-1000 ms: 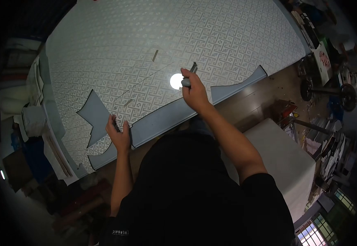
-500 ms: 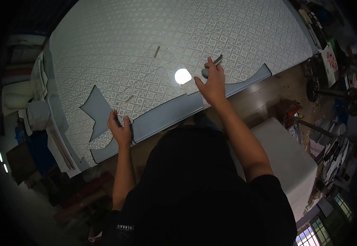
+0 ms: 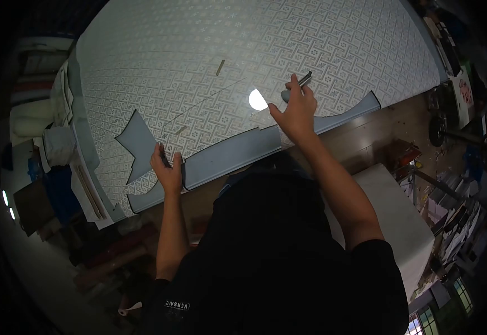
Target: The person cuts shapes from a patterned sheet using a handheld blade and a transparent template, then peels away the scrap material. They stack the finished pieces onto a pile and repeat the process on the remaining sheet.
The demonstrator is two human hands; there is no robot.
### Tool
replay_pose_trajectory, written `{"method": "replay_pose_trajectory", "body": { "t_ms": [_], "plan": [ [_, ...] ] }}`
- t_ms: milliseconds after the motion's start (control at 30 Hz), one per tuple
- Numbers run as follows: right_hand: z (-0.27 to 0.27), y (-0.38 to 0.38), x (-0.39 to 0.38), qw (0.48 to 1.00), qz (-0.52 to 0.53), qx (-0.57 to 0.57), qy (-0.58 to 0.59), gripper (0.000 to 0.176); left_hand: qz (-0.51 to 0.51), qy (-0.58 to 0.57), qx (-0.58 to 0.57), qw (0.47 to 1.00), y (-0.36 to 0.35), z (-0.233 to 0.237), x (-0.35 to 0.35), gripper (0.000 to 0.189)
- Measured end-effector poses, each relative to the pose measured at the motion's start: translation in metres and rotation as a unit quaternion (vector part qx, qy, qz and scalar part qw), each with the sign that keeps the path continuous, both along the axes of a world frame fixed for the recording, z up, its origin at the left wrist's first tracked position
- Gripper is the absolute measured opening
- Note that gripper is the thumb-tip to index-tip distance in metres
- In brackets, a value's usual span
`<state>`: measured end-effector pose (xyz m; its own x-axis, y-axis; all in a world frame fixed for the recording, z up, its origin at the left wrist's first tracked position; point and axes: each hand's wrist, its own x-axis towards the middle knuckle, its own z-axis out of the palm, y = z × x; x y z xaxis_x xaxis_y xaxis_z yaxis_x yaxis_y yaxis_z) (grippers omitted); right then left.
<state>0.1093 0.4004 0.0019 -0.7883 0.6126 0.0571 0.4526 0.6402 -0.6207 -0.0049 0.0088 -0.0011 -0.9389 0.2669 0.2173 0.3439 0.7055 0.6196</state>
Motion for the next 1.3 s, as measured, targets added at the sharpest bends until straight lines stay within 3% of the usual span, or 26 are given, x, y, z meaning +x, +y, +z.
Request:
{"method": "replay_pose_trajectory", "body": {
  "t_ms": [500,600,700,833,900,1000,1033,1100,1200,1300],
  "plan": [
    [0.009,-0.008,0.002,1.0,-0.011,0.002,0.017,0.09,0.0,-0.021,0.042,0.999,0.0,0.002,0.001,0.07],
    [-0.002,-0.008,0.004,0.999,0.016,0.027,0.04,0.08,-0.004,-0.019,0.027,0.999,-0.001,0.003,0.002,0.07],
    [-0.009,-0.012,0.007,0.984,0.142,-0.013,0.106,0.036,0.009,-0.03,0.079,0.996,0.002,0.0,0.004,0.072],
    [-0.003,-0.005,0.013,0.978,0.189,-0.036,0.081,0.042,0.021,-0.027,0.046,0.998,0.014,-0.009,0.013,0.074],
    [0.008,0.01,0.018,0.981,0.193,0.01,0.033,0.044,0.053,-0.045,0.151,0.986,0.031,-0.014,0.02,0.076],
    [0.004,0.053,0.034,0.974,0.209,0.079,0.039,0.05,0.062,-0.068,0.105,0.99,0.077,0.004,0.035,0.075],
    [0.001,0.073,0.039,0.968,0.212,0.12,0.062,0.055,0.047,-0.026,0.076,0.996,0.095,0.003,0.039,0.074],
    [0.008,0.116,0.056,0.976,0.203,0.072,0.039,0.058,0.03,-0.005,0.004,1.0,0.138,0.007,0.053,0.073],
    [0.009,0.189,0.076,0.985,0.168,0.042,0.023,0.058,0.012,-0.028,0.089,0.996,0.217,-0.001,0.072,0.071],
    [-0.002,0.255,0.096,0.986,0.144,0.057,0.052,0.055,-0.009,-0.021,0.053,0.998,0.287,0.008,0.086,0.068]
  ]
}}
